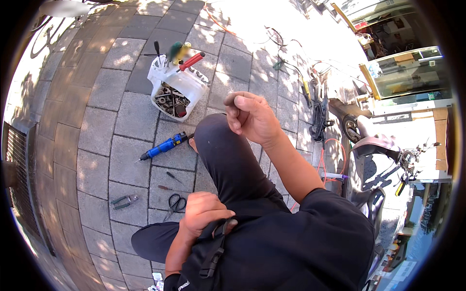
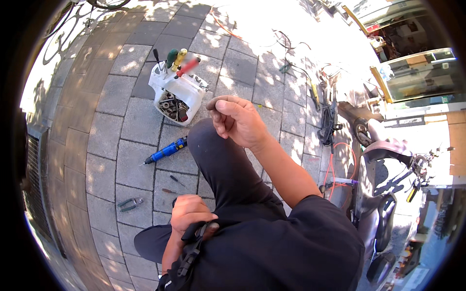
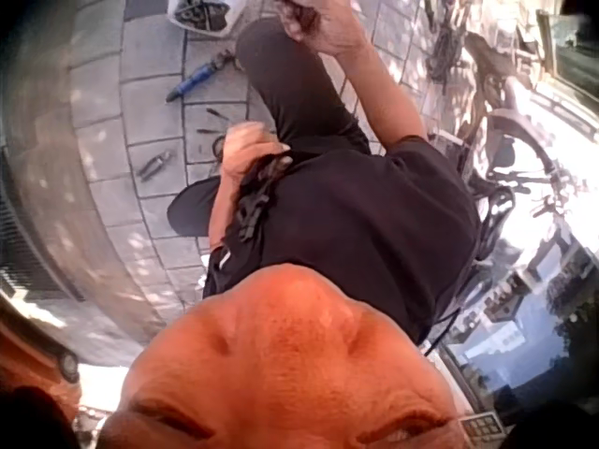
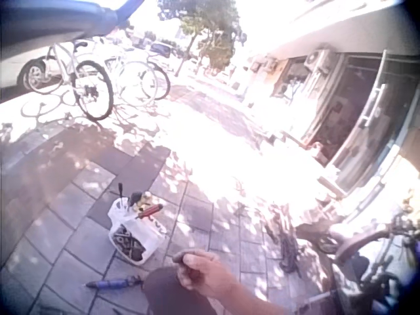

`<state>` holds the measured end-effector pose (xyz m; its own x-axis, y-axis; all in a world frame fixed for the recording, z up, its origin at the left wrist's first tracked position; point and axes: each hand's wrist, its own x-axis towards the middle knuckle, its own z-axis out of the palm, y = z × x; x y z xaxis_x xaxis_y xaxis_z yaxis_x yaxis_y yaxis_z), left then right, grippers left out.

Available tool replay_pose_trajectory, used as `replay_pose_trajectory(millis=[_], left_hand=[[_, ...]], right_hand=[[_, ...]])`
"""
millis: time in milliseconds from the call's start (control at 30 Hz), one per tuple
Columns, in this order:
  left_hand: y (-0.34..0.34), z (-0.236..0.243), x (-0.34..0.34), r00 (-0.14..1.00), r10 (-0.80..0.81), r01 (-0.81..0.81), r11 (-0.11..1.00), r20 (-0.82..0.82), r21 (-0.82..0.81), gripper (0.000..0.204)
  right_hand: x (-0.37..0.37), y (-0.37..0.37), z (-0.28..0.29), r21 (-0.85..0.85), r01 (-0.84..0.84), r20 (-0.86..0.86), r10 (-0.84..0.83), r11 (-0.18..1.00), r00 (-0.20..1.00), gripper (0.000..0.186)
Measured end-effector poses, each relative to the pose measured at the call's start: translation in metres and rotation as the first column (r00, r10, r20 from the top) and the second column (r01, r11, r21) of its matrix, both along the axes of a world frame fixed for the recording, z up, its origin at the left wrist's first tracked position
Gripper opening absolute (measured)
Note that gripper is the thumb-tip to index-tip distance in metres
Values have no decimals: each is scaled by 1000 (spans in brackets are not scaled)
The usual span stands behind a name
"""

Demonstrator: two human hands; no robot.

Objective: The person sits on a paved sidewalk and uses pliers and a soldering iron to work on small electronic components. They handle wires and small parts, occasionally picking up tools from the ground and placing them back down.

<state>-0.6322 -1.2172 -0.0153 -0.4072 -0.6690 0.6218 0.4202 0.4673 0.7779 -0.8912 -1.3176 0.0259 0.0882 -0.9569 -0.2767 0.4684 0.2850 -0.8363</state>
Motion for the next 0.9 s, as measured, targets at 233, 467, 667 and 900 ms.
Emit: replay_pose_trajectory(millis=[233,467,667,900], left_hand=[[4,15,-51,835,-546,531,832,-65,-164,24],[7,29,-59,848,-503,524,844,167,-116,33],[-1,-20,-86,811,-554,551,831,187,75,37],[-44,-59,-150,802,-594,533,757,58,378,41]], right_hand=[[-56,107,-3,177,324,-320,-257,929,912,27],[-169,109,-72,244,431,-777,-91,869,623,30],[-227,25,-181,387,436,-872,169,813,460,37],[-335,-50,-248,417,458,-875,210,785,437,37]])
